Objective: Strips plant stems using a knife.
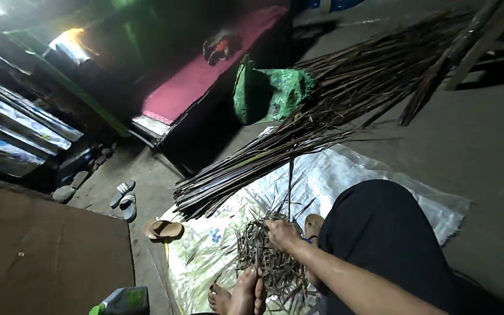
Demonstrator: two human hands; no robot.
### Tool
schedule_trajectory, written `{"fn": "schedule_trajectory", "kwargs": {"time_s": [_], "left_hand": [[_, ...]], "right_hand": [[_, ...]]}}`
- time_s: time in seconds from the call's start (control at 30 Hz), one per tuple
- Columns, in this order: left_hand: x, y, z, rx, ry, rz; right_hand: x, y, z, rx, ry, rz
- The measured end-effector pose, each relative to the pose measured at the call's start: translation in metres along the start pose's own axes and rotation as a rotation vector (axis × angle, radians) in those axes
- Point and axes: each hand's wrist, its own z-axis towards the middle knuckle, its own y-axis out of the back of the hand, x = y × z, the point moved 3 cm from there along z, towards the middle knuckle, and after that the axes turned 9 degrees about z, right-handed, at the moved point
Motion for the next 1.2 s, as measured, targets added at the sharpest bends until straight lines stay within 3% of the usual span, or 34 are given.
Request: {"fn": "schedule_trajectory", "kwargs": {"time_s": [0.1, 0.23, 0.33, 0.57, 0.73, 0.93, 1.0, 1.2], "left_hand": [[0.0, 0.001, 0.002, -0.042, -0.003, -0.004], [0.002, 0.007, 0.007, -0.11, 0.009, -0.028], [0.004, 0.01, 0.011, -0.129, 0.013, -0.02], [0.003, 0.003, 0.008, -0.093, -0.023, 0.078], [0.005, -0.002, 0.01, -0.083, -0.036, 0.105], [-0.001, 0.007, 0.014, -0.183, -0.126, 0.224], [-0.001, 0.007, 0.013, -0.174, -0.151, 0.267], [-0.004, 0.007, -0.022, 0.01, -0.084, 0.523]], "right_hand": [[-0.007, 0.011, 0.0, -0.048, -0.081, 0.113], [0.012, -0.011, -0.016, 0.121, 0.099, 0.172], [0.028, -0.035, -0.031, 0.196, 0.16, 0.056], [0.011, -0.021, -0.002, 0.079, 0.038, 0.07], [-0.014, -0.008, 0.017, -0.093, -0.065, 0.319], [0.012, -0.03, -0.013, 0.148, 0.058, 0.769], [0.017, -0.036, -0.016, 0.186, 0.087, 0.789], [0.008, 0.007, 0.011, -0.065, -0.016, 0.955]]}}
